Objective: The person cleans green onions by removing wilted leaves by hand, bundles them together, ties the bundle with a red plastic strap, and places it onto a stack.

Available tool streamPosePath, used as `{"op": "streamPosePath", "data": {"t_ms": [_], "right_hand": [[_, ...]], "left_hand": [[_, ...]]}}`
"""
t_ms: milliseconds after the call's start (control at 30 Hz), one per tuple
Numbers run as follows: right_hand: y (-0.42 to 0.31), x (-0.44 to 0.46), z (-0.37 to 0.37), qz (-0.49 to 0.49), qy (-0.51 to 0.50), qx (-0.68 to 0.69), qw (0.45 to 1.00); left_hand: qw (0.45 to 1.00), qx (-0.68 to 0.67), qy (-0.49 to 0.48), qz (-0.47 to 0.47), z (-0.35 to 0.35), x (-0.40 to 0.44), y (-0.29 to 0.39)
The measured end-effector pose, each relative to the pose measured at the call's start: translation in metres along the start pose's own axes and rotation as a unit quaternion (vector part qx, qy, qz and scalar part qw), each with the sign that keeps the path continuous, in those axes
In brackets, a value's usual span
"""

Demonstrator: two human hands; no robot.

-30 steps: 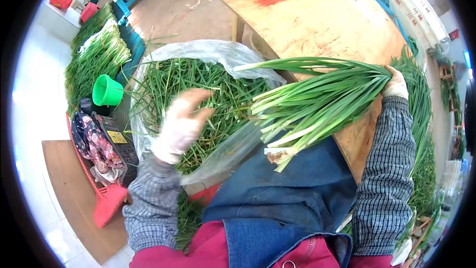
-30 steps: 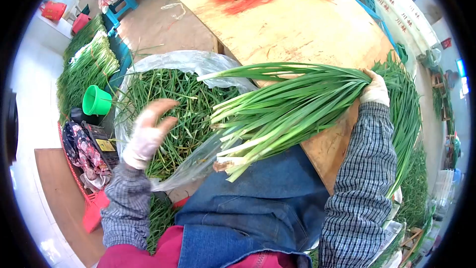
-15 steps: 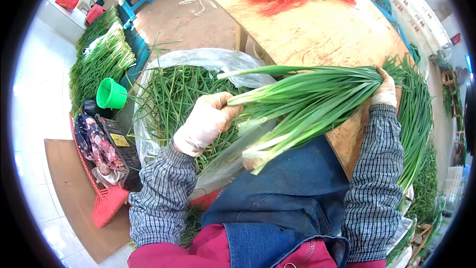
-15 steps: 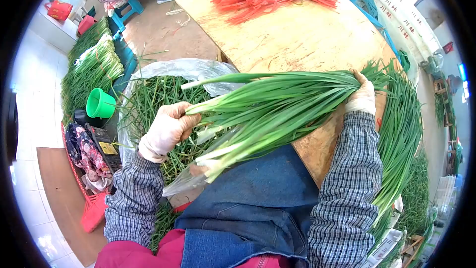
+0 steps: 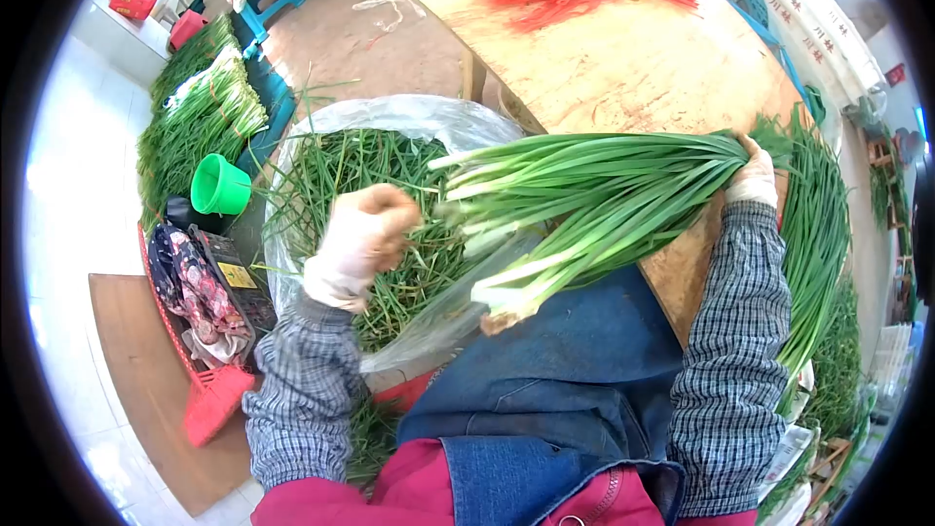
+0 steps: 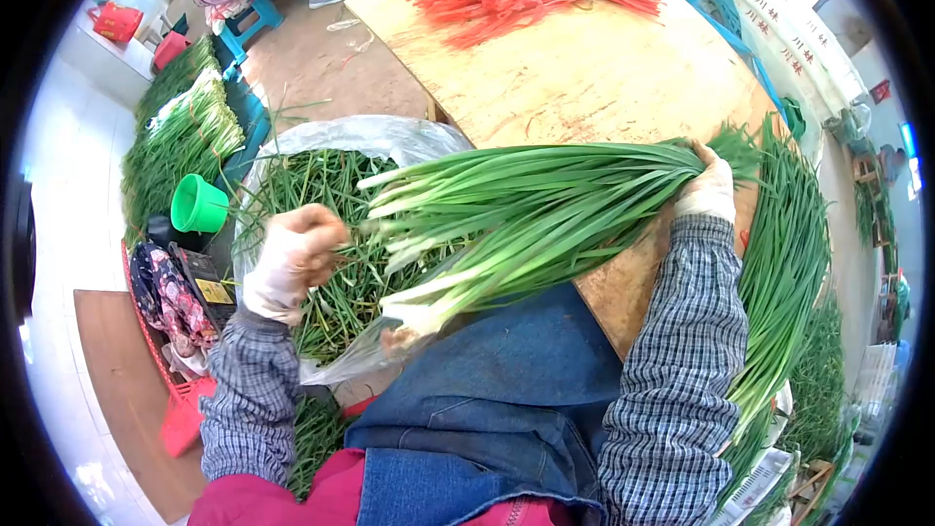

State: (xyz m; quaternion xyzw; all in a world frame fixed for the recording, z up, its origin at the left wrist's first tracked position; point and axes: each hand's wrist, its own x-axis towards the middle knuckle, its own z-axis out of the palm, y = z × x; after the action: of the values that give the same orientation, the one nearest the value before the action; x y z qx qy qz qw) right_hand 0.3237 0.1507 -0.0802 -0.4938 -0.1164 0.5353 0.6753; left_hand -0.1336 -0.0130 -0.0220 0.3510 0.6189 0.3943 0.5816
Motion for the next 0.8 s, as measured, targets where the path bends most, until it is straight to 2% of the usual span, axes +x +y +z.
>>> {"op": "streamPosePath", "data": {"t_ms": [67,133,167,200,233,267,300,333,367,400,433,467,533,633,733,767,800], "right_hand": [[-0.003,-0.005,0.0,-0.012,0.011,0.01,1.0],[-0.004,0.0,-0.006,-0.008,-0.002,0.015,1.0],[-0.004,0.004,-0.009,-0.009,-0.016,0.016,1.0],[-0.002,0.006,-0.009,-0.011,-0.031,0.016,0.999],[-0.002,-0.004,-0.002,-0.007,-0.034,0.003,0.999],[-0.002,-0.002,-0.001,-0.02,-0.03,-0.003,0.999],[-0.002,0.0,-0.004,-0.034,-0.024,-0.011,0.999],[-0.002,0.001,-0.006,-0.045,-0.017,-0.024,0.999],[-0.002,-0.003,-0.003,-0.052,-0.011,-0.038,0.998],[-0.003,-0.003,-0.002,-0.044,-0.015,-0.029,0.999],[-0.002,-0.003,-0.002,-0.035,-0.018,-0.018,0.999],[-0.002,-0.001,-0.004,-0.027,-0.02,-0.006,0.999],[-0.003,0.005,-0.01,-0.032,-0.022,-0.012,0.999],[-0.002,-0.007,-0.003,-0.025,-0.03,-0.014,0.999],[-0.001,-0.012,-0.003,-0.029,-0.049,-0.013,0.998],[-0.001,-0.015,0.0,-0.028,-0.036,-0.002,0.999],[0.0,-0.016,0.001,-0.027,-0.03,0.002,0.999]], "left_hand": [[0.998,-0.014,0.065,0.021,-0.04,-0.008,-0.005],[0.981,0.103,0.156,0.054,-0.091,-0.008,-0.027],[0.896,0.327,0.222,0.203,-0.12,0.003,-0.056],[0.735,0.523,0.27,0.336,-0.137,0.01,-0.078],[0.666,0.647,0.251,0.272,-0.125,0.003,-0.072],[0.647,0.648,0.236,0.326,-0.098,-0.002,-0.059],[0.672,0.583,0.2,0.409,-0.066,-0.007,-0.045],[0.737,0.481,0.167,0.446,-0.031,-0.015,-0.031],[0.776,0.394,0.133,0.474,-0.006,-0.019,-0.025],[0.785,0.347,0.094,0.504,0.012,-0.016,-0.023],[0.783,0.356,0.059,0.506,0.027,-0.013,-0.015],[0.774,0.43,0.037,0.463,0.039,-0.009,-0.006],[0.715,0.536,0.078,0.442,0.06,0.009,-0.004],[0.708,0.516,0.058,0.479,0.071,0.029,-0.014],[0.79,0.426,0.008,0.441,0.072,0.038,-0.015],[0.838,0.348,0.008,0.421,0.073,0.038,-0.016],[0.836,0.338,0.035,0.432,0.073,0.039,-0.017]]}}
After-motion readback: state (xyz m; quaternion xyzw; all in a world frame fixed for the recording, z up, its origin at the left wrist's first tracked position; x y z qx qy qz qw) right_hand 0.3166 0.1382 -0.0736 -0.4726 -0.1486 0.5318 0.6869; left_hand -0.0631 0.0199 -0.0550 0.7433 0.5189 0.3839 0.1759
